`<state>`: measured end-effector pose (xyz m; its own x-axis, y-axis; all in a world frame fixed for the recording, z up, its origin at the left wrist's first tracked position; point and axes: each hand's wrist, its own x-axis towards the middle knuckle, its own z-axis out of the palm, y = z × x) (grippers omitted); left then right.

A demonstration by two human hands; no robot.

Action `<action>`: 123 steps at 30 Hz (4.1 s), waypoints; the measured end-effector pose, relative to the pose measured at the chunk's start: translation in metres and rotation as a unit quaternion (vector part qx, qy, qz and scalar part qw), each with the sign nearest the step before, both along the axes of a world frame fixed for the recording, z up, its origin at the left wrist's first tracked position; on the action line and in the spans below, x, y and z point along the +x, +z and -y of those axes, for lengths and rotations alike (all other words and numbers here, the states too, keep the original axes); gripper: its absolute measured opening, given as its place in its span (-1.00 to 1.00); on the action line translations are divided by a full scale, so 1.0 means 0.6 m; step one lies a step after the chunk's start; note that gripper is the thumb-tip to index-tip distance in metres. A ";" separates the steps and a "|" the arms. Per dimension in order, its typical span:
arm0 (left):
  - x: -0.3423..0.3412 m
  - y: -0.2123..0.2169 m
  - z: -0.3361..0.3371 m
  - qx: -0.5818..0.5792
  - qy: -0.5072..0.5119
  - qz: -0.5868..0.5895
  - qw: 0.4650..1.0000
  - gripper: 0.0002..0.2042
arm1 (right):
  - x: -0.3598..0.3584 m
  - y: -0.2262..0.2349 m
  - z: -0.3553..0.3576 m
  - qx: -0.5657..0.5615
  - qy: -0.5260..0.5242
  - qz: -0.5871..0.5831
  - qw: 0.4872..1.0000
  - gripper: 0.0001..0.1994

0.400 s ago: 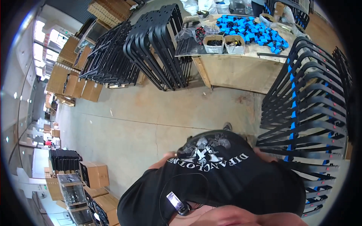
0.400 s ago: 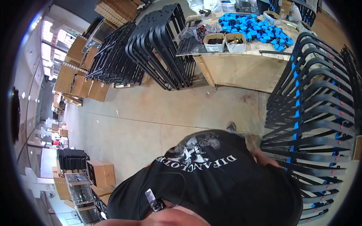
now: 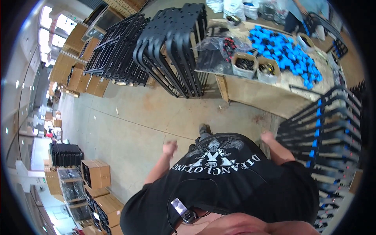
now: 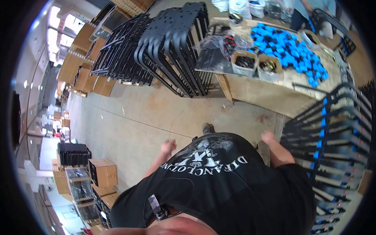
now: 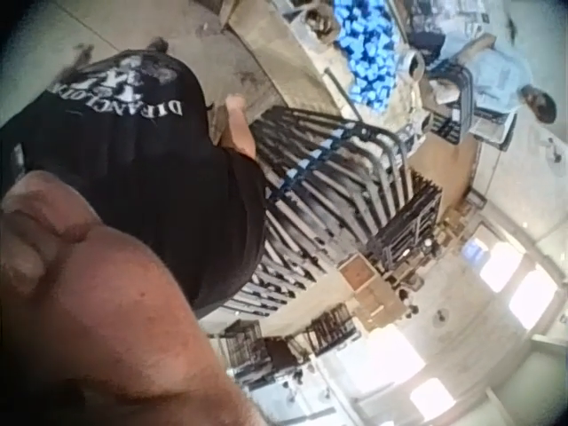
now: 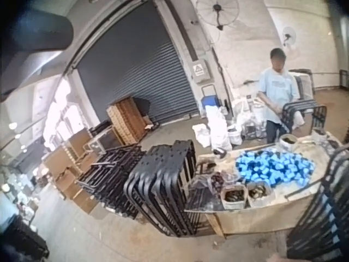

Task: Assembling metal rack components by attaching plastic end caps and securing them with a tool.

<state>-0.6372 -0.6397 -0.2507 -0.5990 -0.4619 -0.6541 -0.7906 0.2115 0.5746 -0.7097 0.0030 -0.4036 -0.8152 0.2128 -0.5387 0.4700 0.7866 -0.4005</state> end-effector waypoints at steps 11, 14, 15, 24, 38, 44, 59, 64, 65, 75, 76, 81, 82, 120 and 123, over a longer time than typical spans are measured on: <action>-0.954 0.390 0.249 -0.259 -0.050 -0.427 0.865 -0.72 | 0.095 -0.088 0.055 0.159 -0.016 0.111 0.981 -0.65; -1.099 0.424 0.345 -0.288 -0.055 -0.332 0.896 -0.45 | -0.033 0.026 0.176 0.139 -0.035 0.076 0.987 -0.65; -1.153 0.412 0.359 -0.273 -0.076 -0.306 0.909 -0.37 | -0.049 0.054 0.196 0.137 -0.052 0.071 0.987 -0.65; -1.349 0.322 0.426 -0.262 -0.210 -0.160 0.928 -0.16 | -0.117 0.228 0.326 0.112 -0.148 0.047 0.982 -0.64; -1.145 0.308 0.709 -0.274 -0.061 -0.307 0.910 -0.13 | -0.212 0.208 0.342 0.071 -0.092 0.030 0.993 -0.60; -0.807 0.273 0.779 -0.105 0.086 -0.263 0.955 -0.50 | -0.208 0.074 0.239 0.013 -0.033 0.069 0.997 -0.53; -0.280 0.194 0.149 -0.013 0.365 -0.298 0.882 -0.57 | -0.293 0.012 -0.042 -0.290 -0.185 0.170 0.924 -0.83; -0.342 0.228 -0.042 0.096 0.417 -0.376 0.822 -0.47 | -0.351 0.182 0.127 -0.305 0.029 0.069 0.949 -0.80; -0.367 0.242 -0.078 0.129 0.431 -0.384 0.806 -0.50 | -0.363 0.222 0.170 -0.329 0.017 0.093 0.940 -0.78; -0.282 0.422 -0.191 0.019 -0.036 -0.198 0.979 -0.58 | -0.406 0.497 0.531 -0.435 0.354 -0.244 0.791 -0.54; -0.247 0.465 -0.173 -0.114 -0.075 -0.207 0.969 -0.57 | -0.413 0.503 0.542 -0.411 0.374 -0.321 0.767 -0.55; -0.091 0.464 0.013 -0.691 0.002 -0.399 0.603 -0.78 | -0.431 0.472 0.531 -0.342 0.368 -0.154 0.851 -0.69; -0.060 0.445 0.013 -0.604 0.009 -0.400 0.689 -0.83 | -0.429 0.460 0.526 -0.340 0.381 -0.186 0.839 -0.70; -0.751 0.351 -0.456 -0.097 -0.297 -0.446 0.839 -0.66 | -0.392 0.595 -0.132 -0.017 -0.071 -0.350 0.934 -0.81; -0.785 0.370 -0.488 -0.122 -0.329 -0.447 0.823 -0.63 | -0.426 0.570 -0.161 -0.034 -0.102 -0.372 0.922 -0.82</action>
